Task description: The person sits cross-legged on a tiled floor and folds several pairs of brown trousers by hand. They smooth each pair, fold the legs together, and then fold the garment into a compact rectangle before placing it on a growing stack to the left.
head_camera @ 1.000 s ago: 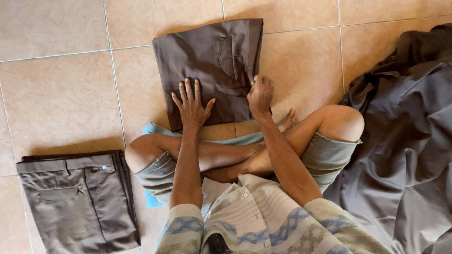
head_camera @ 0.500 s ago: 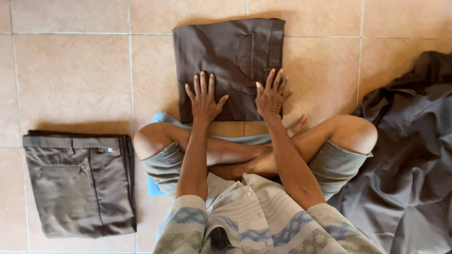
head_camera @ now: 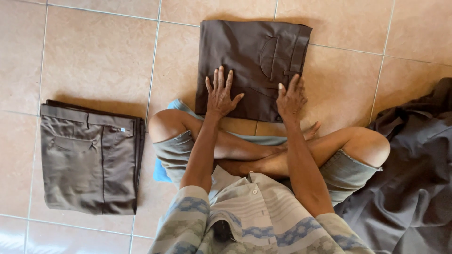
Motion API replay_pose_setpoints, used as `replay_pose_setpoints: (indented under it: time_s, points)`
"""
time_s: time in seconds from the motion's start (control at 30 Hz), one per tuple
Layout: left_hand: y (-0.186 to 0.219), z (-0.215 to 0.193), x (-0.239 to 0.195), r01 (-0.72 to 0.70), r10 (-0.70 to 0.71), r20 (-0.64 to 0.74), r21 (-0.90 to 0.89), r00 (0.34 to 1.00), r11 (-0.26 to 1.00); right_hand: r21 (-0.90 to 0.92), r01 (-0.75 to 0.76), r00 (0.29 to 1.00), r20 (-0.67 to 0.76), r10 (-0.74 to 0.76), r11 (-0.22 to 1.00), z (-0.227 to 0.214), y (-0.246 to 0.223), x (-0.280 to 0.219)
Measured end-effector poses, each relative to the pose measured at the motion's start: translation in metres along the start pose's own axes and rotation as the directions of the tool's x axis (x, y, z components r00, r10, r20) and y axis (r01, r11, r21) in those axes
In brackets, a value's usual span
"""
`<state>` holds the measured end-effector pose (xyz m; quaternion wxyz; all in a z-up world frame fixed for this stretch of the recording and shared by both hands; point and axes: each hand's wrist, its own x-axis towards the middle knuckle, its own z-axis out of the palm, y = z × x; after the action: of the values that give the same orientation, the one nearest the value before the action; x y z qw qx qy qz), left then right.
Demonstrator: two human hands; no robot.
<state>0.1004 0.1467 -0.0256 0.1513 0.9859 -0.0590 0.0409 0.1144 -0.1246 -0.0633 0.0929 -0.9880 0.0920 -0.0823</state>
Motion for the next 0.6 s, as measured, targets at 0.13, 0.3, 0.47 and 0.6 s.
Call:
replay_pose_setpoints:
  time_s: [0.13,0.3,0.47,0.6]
  points:
    - [-0.022,0.01,0.005,0.197,-0.269,-0.261,-0.27,0.927,0.942,0.161,-0.189,0.978,-0.055,0.2,0.969,0.033,0.043,0.007]
    - [-0.103,0.086,0.005,0.705,-0.769,-0.164,-0.318,0.617,0.634,0.357,-0.291,0.956,0.067,0.286,0.888,0.055,0.065,0.021]
    - [-0.07,0.039,-0.001,0.564,-0.607,-0.147,-0.25,0.781,0.787,0.209,-0.14,0.984,-0.083,0.16,0.968,-0.011,0.011,0.001]
    - [-0.022,-0.001,-0.005,0.527,-0.553,-0.23,-0.167,0.801,0.833,0.027,-0.119,0.992,-0.04,0.12,0.993,-0.031,-0.011,-0.006]
